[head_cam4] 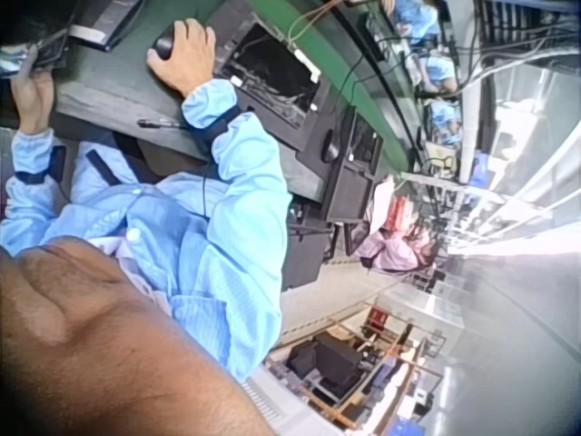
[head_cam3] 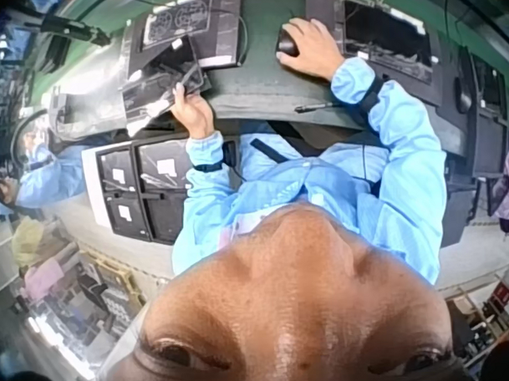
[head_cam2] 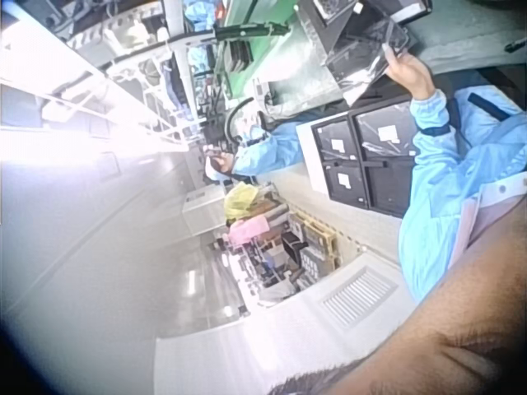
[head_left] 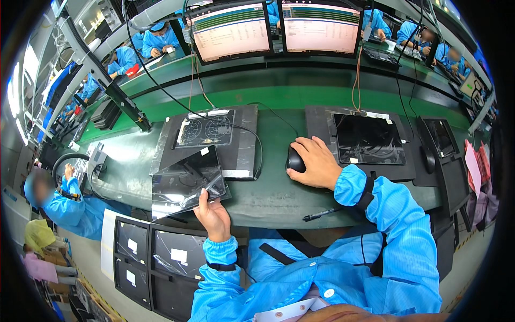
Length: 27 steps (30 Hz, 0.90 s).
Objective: A worker scans barcode labels on tablet devices, checks data on computer monitors, and places them into bins on an electronics assembly line.
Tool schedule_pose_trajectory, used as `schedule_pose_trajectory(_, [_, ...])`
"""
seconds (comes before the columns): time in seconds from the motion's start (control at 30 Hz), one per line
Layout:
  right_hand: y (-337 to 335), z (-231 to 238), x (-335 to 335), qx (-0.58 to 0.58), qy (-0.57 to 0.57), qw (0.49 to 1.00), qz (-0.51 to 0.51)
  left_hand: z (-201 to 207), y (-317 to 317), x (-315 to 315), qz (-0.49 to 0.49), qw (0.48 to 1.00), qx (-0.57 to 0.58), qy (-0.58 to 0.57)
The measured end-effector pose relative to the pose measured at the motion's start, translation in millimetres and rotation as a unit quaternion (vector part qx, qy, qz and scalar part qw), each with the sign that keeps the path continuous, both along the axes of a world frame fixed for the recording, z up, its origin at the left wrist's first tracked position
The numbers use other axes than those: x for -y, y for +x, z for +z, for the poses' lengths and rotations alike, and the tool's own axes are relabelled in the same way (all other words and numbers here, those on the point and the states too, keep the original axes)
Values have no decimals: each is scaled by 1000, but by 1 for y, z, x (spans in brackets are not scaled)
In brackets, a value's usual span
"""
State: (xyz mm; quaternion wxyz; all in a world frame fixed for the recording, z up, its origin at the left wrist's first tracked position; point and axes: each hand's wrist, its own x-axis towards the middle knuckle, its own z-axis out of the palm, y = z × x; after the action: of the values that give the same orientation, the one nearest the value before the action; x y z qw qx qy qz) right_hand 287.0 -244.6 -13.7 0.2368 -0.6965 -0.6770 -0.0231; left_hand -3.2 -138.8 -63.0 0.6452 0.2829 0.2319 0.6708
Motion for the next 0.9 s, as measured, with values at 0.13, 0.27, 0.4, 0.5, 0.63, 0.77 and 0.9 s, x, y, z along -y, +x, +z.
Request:
schedule_pose_trajectory(0.13, [1, 0, 3, 4, -3, 1000, 0, 3, 2, 3, 3, 1000, 1, 0])
schedule_pose_trajectory(0.27, [0, 1, 5, 8, -1, 1000, -2, -2, 2, 2, -4, 1000, 3, 4])
schedule_pose_trajectory(0.4, [-9, 27, 0, -16, 93, 995, 13, -2, 3, -1, 0, 1000, 9, 18])
schedule_pose_trajectory(0.5, [-17, 55, -8, 40, 58, 984, 162, 7, -4, 3, -9, 999, 17, 27])
schedule_pose_trajectory(0.63, [-23, 49, -48, 108, 49, 965, 235, 4, -2, -3, -37, 998, 50, 16])
schedule_pose_trajectory(0.77, [-29, 21, -71, 170, 31, 935, 309, 7, -2, 0, -81, 993, 87, -15])
schedule_pose_trajectory(0.9, [-36, 30, -65, 193, -36, 925, 326, 2, -9, 2, -117, 982, 138, -50])
